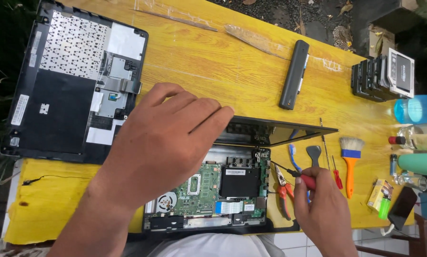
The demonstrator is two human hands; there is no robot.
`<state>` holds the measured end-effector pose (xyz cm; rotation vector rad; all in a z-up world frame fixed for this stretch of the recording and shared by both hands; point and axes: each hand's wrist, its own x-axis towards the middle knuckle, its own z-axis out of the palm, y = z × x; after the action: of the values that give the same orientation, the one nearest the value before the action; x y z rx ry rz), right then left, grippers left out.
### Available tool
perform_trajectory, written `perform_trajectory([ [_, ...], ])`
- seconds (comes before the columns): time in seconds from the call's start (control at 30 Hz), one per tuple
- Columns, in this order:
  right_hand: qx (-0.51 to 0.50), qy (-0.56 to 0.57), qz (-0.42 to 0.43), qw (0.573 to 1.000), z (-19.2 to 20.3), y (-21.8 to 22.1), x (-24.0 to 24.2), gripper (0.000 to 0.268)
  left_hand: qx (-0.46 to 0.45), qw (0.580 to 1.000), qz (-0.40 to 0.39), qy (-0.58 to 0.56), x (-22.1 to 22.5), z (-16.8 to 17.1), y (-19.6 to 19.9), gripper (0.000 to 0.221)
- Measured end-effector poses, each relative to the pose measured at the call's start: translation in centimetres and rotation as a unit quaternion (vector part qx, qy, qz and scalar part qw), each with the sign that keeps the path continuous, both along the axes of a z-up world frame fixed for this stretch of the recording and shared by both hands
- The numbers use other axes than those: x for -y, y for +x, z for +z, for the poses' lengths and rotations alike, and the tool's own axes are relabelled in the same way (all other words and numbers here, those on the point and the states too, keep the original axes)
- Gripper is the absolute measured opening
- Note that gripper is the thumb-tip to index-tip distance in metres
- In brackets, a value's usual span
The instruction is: The person repairs a disassembled ASUS laptop on a yellow workbench. They use a screwdriver and pliers to work on the hinge and screen area, align the LCD panel with the exposed motherboard and chassis, and repeatedly reposition the screen assembly while tightening components.
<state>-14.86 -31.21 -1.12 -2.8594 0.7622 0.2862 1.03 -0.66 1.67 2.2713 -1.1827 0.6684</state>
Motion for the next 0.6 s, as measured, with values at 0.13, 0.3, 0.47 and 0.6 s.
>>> perform_trajectory([
  [0.13, 0.014, 0.005, -0.011, 1.0, -0.2, -0.6, 0.4, 0.026, 0.006, 1.0, 0.007, 0.021, 0.7, -0.1, 0.4, 0.015],
  [0.3, 0.024, 0.037, -0.035, 0.998, -0.5, -1.0, 0.9, 0.029, -0.03, 0.997, 0.024, 0.062, 0.8, -0.1, 0.9, 0.017],
  [0.47, 0.074, 0.034, 0.01, 0.997, -1.7, -1.9, 2.0, 0.027, -0.061, 0.994, 0.033, 0.082, 0.6, -0.5, 1.5, 0.011],
  [0.6, 0.036, 0.067, -0.04, 0.996, -1.2, -1.5, 1.8, 0.031, -0.091, 0.988, 0.053, 0.113, 0.0, -0.3, 1.7, 0.016],
])
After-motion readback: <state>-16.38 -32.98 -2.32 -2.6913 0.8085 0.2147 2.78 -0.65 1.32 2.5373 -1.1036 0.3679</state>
